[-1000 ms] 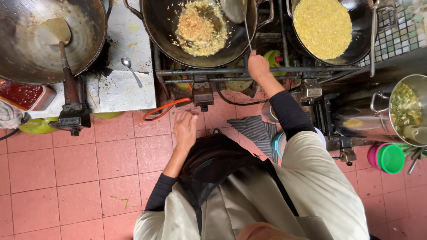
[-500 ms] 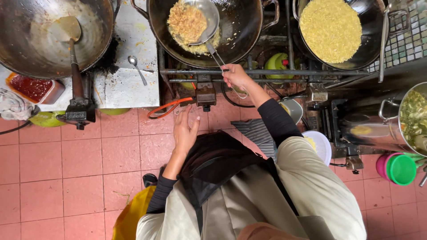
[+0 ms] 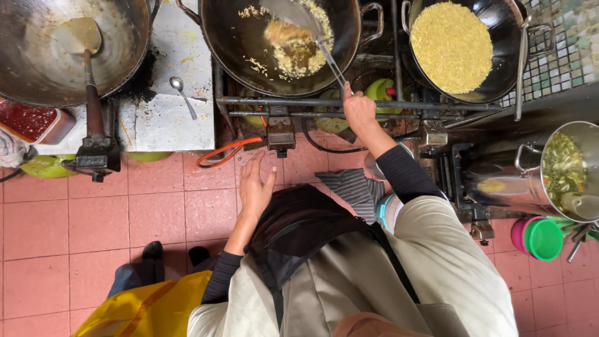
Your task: Frying food in woks and using a strainer to scoop and drain the items.
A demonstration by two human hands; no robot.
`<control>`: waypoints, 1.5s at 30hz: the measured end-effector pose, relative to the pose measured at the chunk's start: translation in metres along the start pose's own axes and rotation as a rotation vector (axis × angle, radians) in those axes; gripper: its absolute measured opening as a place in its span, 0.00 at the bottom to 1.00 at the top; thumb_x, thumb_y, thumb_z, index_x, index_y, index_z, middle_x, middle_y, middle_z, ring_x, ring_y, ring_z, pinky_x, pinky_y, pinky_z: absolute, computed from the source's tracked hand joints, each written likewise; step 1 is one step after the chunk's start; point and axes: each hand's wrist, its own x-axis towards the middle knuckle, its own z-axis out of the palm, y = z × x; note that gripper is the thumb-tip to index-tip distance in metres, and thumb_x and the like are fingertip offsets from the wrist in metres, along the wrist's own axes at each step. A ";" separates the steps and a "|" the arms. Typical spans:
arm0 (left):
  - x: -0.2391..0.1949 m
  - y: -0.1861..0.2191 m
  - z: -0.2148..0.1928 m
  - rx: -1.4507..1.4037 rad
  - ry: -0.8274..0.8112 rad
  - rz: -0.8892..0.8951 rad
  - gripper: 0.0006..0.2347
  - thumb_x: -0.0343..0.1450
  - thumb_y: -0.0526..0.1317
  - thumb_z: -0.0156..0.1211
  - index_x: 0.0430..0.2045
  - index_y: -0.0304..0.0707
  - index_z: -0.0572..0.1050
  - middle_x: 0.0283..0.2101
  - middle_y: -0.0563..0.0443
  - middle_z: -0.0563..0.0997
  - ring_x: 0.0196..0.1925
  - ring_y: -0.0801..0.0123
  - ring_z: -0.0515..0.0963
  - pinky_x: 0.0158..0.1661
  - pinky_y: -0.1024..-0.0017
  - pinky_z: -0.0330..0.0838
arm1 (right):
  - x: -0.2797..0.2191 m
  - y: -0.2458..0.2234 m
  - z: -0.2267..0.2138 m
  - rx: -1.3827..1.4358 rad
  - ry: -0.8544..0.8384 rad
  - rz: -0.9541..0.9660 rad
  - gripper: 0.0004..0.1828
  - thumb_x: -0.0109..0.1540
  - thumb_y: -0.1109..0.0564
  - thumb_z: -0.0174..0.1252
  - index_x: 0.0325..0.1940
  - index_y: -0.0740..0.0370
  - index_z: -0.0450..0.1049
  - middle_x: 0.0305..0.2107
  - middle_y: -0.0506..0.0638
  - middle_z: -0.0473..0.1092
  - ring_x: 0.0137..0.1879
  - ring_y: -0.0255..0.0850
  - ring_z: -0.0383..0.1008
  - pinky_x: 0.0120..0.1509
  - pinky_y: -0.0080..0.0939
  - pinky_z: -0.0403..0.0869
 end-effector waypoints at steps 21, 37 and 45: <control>-0.022 0.004 0.003 0.057 0.049 -0.024 0.22 0.71 0.40 0.63 0.60 0.34 0.69 0.60 0.38 0.76 0.63 0.46 0.73 0.63 0.55 0.63 | 0.054 -0.082 -0.001 1.852 -0.723 0.533 0.27 0.66 0.64 0.53 0.71 0.68 0.64 0.19 0.45 0.67 0.18 0.32 0.64 0.20 0.33 0.63; -0.022 -0.049 -0.013 0.120 0.055 -0.181 0.25 0.70 0.43 0.62 0.63 0.38 0.69 0.61 0.44 0.77 0.62 0.54 0.75 0.69 0.53 0.63 | 0.030 -0.009 0.019 0.164 -0.009 -0.028 0.34 0.58 0.65 0.54 0.72 0.60 0.67 0.29 0.63 0.74 0.29 0.55 0.79 0.30 0.52 0.77; -0.005 -0.054 -0.136 -0.074 0.722 -0.135 0.28 0.79 0.33 0.58 0.74 0.26 0.52 0.70 0.34 0.69 0.68 0.55 0.73 0.67 0.60 0.65 | 0.090 -0.023 0.071 0.143 0.026 -0.031 0.31 0.60 0.64 0.52 0.70 0.61 0.68 0.30 0.60 0.75 0.30 0.52 0.79 0.30 0.50 0.77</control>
